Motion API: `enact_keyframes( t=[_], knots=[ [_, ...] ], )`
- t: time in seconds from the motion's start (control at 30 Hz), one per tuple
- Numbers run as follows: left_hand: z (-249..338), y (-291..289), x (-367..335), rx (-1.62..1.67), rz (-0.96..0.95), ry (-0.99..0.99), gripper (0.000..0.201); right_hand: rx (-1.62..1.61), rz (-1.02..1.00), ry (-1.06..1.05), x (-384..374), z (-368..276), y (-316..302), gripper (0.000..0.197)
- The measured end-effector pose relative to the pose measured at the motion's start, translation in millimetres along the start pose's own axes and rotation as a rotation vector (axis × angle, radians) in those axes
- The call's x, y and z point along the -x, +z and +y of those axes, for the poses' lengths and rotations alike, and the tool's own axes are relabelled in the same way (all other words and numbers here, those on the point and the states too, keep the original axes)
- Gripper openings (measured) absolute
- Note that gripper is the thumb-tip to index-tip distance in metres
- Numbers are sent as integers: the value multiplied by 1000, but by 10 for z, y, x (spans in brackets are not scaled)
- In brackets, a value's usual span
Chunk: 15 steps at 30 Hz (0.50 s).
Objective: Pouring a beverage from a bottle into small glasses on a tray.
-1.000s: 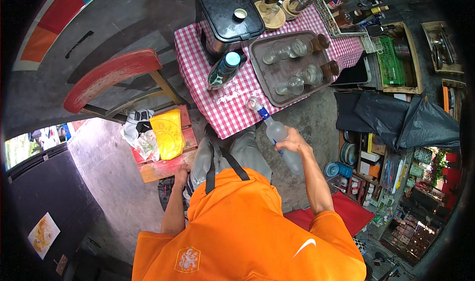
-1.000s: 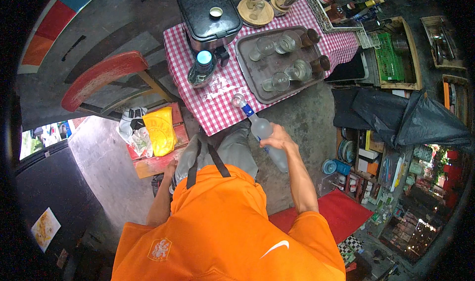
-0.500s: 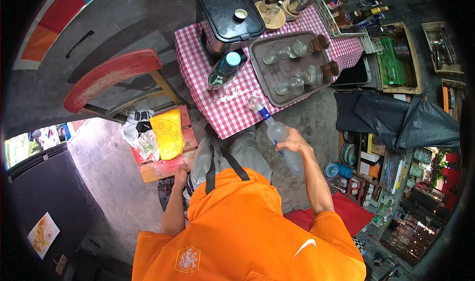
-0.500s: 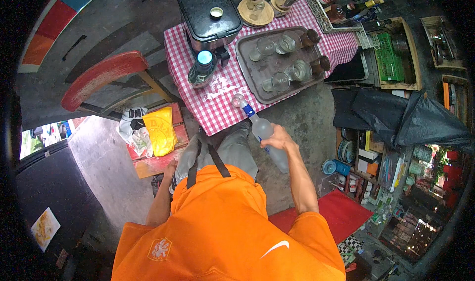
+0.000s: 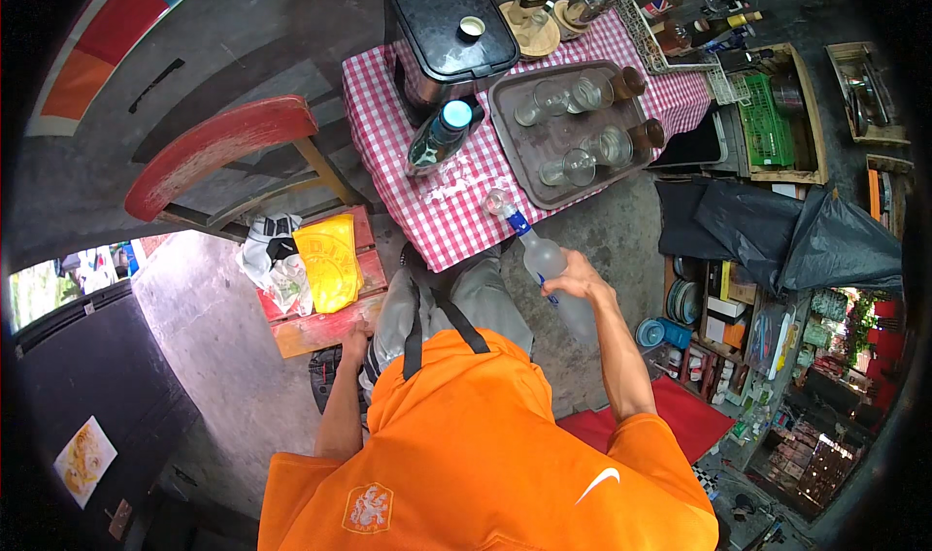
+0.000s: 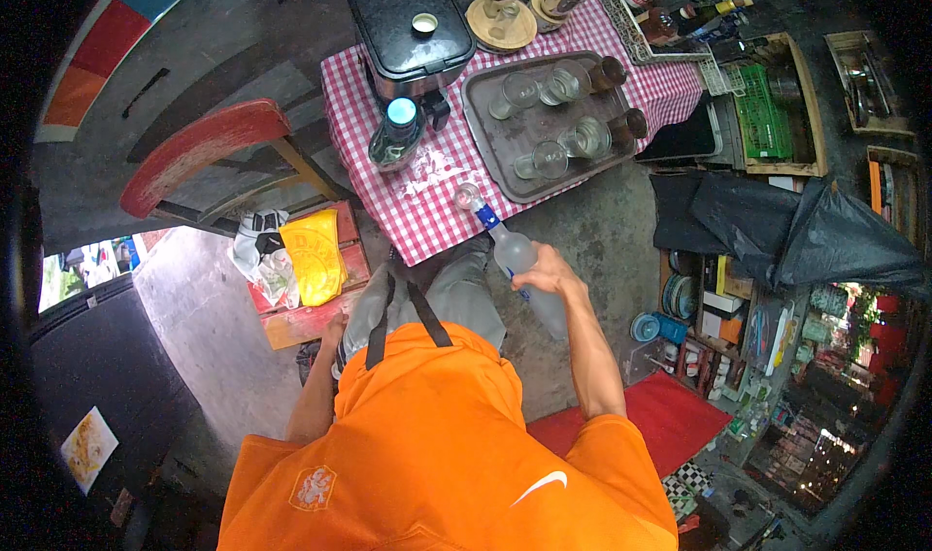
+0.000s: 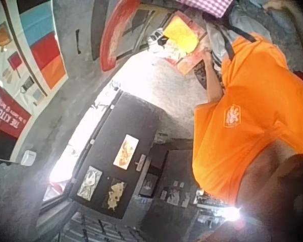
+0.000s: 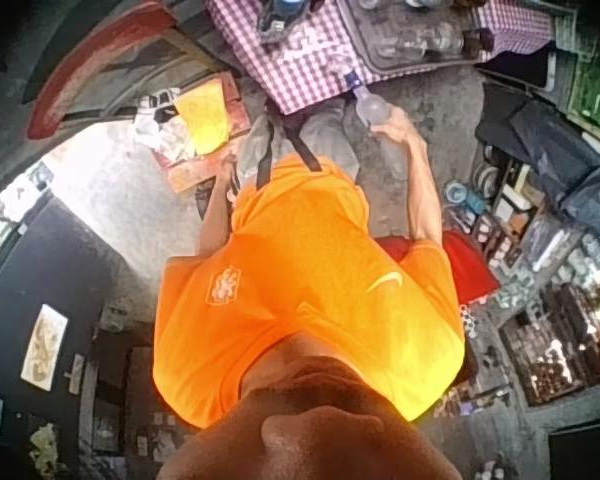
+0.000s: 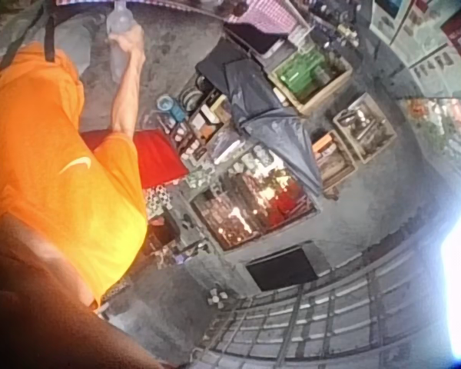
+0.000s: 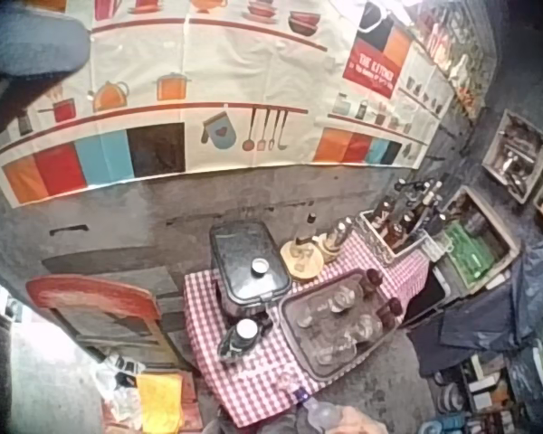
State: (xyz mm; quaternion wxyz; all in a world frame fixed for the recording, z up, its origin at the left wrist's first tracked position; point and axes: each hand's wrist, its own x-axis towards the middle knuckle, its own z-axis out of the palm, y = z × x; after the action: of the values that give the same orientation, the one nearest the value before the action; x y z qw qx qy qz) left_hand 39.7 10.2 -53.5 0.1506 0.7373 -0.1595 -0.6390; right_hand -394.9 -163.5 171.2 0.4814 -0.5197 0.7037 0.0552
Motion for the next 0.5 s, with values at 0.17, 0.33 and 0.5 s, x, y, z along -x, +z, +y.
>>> enact_keyframes(
  t=[0.17,0.33,0.5],
  knots=[
    [-31,-21,-45,-32,-6,-20,68,36,4,-1,2,-11,3,60],
    [53,-9,46,-86,-20,1,68,52,4,16,4,-41,5,57],
    [128,-9,116,-33,-27,-11,67,-18,-43,37,-59,59,18,63]
  ],
)
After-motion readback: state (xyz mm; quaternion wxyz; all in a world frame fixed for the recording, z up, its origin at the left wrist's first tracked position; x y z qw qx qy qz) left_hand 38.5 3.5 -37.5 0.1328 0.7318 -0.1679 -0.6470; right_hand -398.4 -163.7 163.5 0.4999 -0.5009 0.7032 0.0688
